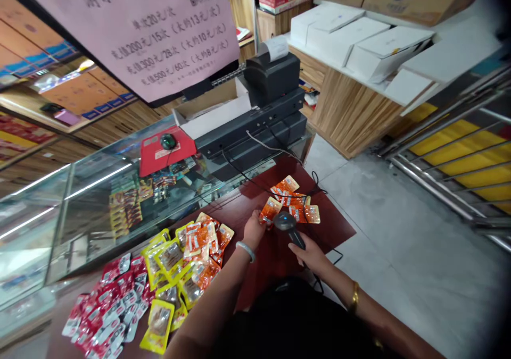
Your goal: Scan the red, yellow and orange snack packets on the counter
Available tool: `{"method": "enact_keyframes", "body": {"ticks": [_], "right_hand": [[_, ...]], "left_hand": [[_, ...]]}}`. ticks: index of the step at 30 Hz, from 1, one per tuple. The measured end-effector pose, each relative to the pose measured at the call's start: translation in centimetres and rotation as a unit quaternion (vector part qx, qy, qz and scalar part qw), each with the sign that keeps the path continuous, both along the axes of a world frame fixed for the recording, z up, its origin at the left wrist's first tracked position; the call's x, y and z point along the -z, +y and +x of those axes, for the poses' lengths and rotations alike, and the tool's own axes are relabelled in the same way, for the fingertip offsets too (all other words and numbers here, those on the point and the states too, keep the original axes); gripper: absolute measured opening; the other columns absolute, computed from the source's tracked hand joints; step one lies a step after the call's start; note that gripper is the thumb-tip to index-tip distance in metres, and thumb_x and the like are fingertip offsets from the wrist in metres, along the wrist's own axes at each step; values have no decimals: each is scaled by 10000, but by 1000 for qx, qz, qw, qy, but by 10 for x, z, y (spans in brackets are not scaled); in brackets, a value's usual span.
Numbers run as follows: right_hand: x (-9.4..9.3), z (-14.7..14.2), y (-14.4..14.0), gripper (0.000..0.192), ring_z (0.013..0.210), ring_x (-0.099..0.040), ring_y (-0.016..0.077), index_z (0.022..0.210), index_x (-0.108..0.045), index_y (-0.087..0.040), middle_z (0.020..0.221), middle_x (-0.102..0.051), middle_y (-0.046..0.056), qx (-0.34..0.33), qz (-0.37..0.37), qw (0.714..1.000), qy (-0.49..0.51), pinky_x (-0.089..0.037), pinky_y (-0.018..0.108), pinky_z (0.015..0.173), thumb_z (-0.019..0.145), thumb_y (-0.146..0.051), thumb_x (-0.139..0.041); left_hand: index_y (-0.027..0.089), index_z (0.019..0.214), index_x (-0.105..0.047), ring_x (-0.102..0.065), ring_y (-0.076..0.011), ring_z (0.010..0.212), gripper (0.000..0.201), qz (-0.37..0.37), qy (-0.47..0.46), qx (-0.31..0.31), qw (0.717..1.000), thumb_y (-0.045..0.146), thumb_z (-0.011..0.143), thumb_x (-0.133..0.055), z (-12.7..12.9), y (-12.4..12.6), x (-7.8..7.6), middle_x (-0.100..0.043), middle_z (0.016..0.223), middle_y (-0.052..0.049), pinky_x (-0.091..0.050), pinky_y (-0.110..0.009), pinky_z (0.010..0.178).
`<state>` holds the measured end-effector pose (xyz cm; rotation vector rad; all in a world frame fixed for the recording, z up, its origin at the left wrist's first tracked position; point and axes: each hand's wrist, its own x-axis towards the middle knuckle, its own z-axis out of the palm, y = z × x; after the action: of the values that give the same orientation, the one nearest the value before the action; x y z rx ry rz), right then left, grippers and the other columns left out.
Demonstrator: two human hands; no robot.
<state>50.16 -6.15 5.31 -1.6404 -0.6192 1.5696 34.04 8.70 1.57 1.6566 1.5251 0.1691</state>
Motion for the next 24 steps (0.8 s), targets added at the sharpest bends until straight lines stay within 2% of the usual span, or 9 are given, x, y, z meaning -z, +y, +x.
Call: {"method": "enact_keyframes", "body": {"ticks": [5, 11, 18, 24], "right_hand": [[-9, -27, 14, 541, 356, -426, 97, 1153, -509, -155, 475, -452, -125, -63, 26, 998, 2, -332, 218, 392, 760, -513, -611], [-28, -70, 33, 396, 374, -399, 79, 965, -531, -181, 493, -433, -122, -150, 68, 986, 11, -326, 212, 407, 769, -518, -600], [-31, -125, 36, 374, 364, -394, 85, 961, -513, -188, 464, -414, -131, -249, 85, 964, 27, -313, 207, 393, 787, -511, -587], [-25, -154, 31, 472, 354, -396, 84, 1072, -523, -176, 488, -408, -135, -282, 64, 956, 37, -324, 207, 381, 758, -518, -613]], "left_hand": [[197, 938, -545, -654, -192, 791, 272, -7, -72, -81, 994, 195, 716, -702, -52, -26, -5, -693, 871, -37, -470, -310, 761], [183, 944, -570, -649, -187, 766, 273, -5, -76, -165, 983, 199, 706, -703, -105, -59, -16, -693, 834, -32, -478, -308, 758], [180, 987, -591, -654, -215, 865, 335, 30, -67, -246, 966, 211, 687, -738, -166, -93, -29, -703, 933, -74, -481, -330, 809], [167, 1006, -594, -653, -223, 897, 386, 61, -72, -353, 931, 283, 672, -750, -207, -103, -21, -697, 965, -78, -482, -342, 837]]}}
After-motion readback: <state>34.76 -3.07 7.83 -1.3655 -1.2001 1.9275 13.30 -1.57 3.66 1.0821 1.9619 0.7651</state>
